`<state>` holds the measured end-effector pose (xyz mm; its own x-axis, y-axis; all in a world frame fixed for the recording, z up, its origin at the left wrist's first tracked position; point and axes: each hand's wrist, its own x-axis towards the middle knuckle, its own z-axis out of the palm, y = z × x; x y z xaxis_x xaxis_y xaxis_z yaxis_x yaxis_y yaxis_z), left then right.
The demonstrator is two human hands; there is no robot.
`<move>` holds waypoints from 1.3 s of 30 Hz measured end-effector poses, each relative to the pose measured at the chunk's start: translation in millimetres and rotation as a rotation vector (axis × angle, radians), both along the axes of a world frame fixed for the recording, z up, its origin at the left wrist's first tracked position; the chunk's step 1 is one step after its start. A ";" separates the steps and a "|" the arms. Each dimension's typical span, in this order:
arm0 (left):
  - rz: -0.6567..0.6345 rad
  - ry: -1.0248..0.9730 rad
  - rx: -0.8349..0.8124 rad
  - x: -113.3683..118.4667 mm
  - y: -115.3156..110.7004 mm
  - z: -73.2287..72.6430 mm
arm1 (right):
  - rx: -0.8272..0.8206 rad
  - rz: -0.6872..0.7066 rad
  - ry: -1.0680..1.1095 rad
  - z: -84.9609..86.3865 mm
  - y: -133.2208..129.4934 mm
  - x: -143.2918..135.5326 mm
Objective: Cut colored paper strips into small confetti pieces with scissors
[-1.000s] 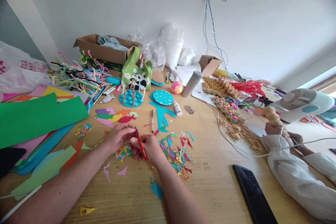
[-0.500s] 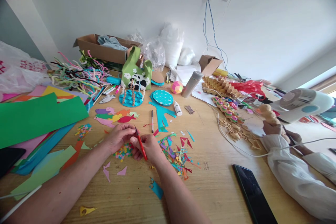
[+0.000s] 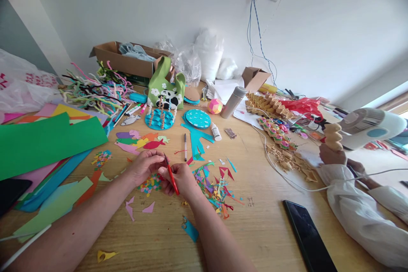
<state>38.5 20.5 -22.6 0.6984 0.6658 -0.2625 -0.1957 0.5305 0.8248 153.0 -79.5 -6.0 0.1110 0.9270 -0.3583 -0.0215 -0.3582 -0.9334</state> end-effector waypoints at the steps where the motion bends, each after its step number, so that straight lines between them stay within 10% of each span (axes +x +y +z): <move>1: -0.001 -0.002 0.001 0.1 0.2 -0.4 | -0.003 -0.002 0.000 0.7 0.1 -0.4; 15: 0.019 -0.018 0.014 0.7 0.8 -1.3 | 0.003 -0.061 0.020 -1.8 0.5 0.3; 30: 0.012 0.172 0.579 2.5 -2.9 -5.9 | 0.368 -0.352 -0.318 -4.8 5.7 5.6; 39: -0.043 0.205 0.555 4.4 -4.9 -4.5 | 0.341 -0.345 -0.515 -1.8 3.7 -0.1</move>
<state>42.8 15.6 -27.1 0.6993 0.7146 -0.0156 0.0094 0.0126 0.9999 152.9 -75.9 -7.8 0.4958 0.8597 0.1232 0.3938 -0.0960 -0.9142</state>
